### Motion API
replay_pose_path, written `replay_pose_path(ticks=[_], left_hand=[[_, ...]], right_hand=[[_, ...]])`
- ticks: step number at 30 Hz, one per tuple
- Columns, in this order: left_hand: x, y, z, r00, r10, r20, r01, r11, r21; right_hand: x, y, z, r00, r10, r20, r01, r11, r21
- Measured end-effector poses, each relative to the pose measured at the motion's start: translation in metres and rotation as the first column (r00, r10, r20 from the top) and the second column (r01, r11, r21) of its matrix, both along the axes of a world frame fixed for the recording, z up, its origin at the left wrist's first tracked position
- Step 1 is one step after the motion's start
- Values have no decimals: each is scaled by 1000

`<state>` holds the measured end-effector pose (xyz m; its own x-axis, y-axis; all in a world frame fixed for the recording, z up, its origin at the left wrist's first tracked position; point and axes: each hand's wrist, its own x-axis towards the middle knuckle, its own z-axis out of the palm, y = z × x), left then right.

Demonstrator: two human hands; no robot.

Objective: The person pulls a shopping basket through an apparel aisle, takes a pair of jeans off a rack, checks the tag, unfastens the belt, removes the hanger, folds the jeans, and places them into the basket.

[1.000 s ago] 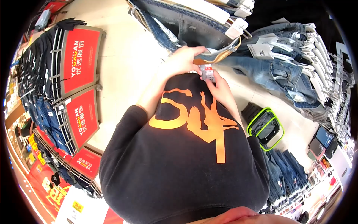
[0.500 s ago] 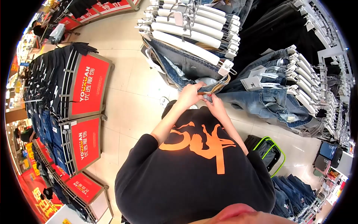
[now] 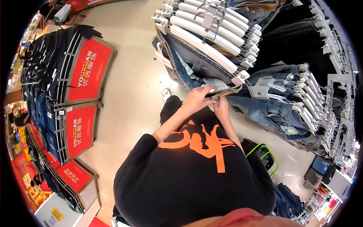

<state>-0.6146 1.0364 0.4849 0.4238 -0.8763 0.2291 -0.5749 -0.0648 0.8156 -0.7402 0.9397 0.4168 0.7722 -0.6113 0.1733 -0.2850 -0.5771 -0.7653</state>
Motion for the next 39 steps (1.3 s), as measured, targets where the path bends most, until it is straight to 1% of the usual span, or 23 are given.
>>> replay_pose_path(ticks=[1, 4, 5, 7, 9, 10, 11, 14, 15, 16, 17, 20, 21, 24, 25, 28, 29, 32, 33, 36, 37, 39], left_hand=[[4, 1, 1, 1000, -3, 15, 3, 1000, -17], [14, 1, 0, 999, -37, 6, 37, 999, 23], [17, 2, 1, 999, -48, -17, 49, 997, 61], [22, 2, 6, 995, -72, -65, 80, 988, 136], [25, 5, 6, 997, -82, -11, 82, 996, 28], [28, 8, 8, 996, -86, 16, 87, 996, -27], [33, 12, 10, 991, -123, -57, 121, 992, -45], [61, 27, 16, 988, -113, -103, 98, 985, -144], [73, 31, 11, 997, -62, -44, 54, 983, -174], [85, 36, 6, 999, -14, -40, 7, 984, -176], [98, 41, 3, 999, 33, -37, -39, 983, -178], [127, 56, -4, 983, 169, -78, -179, 975, -133], [134, 59, -6, 972, 214, -96, -224, 969, -108], [151, 66, -15, 958, 221, -186, -251, 954, -163], [158, 69, -19, 962, 165, -219, -195, 973, -122], [173, 73, -27, 984, 46, -173, -46, 999, -1], [179, 74, -40, 983, -46, -179, 45, 999, -9], [188, 70, -58, 967, -179, -179, 183, 983, 6], [190, 69, -56, 974, -182, -136, 187, 982, 25], [194, 62, -71, 950, -238, -201, 251, 967, 43], [195, 61, -73, 948, -246, -201, 261, 964, 52], [193, 59, -76, 950, -213, -230, 229, 972, 45]], right_hand=[[3, 4, -1, 1000, 10, -30, -8, 998, 55], [12, 9, -10, 1000, 5, -11, -4, 997, 79], [14, 9, -12, 998, -1, -59, 5, 998, 69], [19, 11, -10, 999, -50, -11, 50, 997, 56], [27, 17, -8, 993, -112, 37, 109, 992, 64], [30, 20, -10, 985, -170, 37, 168, 984, 61], [33, 23, -13, 973, -229, 37, 227, 972, 59], [47, 32, -13, 909, -407, 93, 407, 913, 14], [54, 34, -12, 876, -469, 115, 472, 882, 6], [61, 36, -11, 837, -529, 136, 534, 845, 0], [65, 37, -17, 818, -544, 187, 556, 831, -15], [73, 44, -23, 850, -520, 87, 527, 840, -130], [80, 50, -17, 836, -544, 75, 549, 830, -96], [101, 65, -4, 794, -583, 170, 586, 809, 39], [106, 70, -7, 766, -618, 176, 614, 785, 83], [120, 82, -7, 667, -716, 209, 701, 697, 150], [122, 86, -9, 641, -743, 192, 703, 669, 241], [132, 96, -15, 578, -777, 250, 712, 629, 313], [136, 103, -15, 564, -806, 182, 748, 591, 301], [148, 126, -12, 566, -821, 75, 712, 532, 458], [154, 134, -18, 547, -836, 45, 739, 508, 442], [157, 145, -21, 654, -755, -39, 691, 576, 436]])
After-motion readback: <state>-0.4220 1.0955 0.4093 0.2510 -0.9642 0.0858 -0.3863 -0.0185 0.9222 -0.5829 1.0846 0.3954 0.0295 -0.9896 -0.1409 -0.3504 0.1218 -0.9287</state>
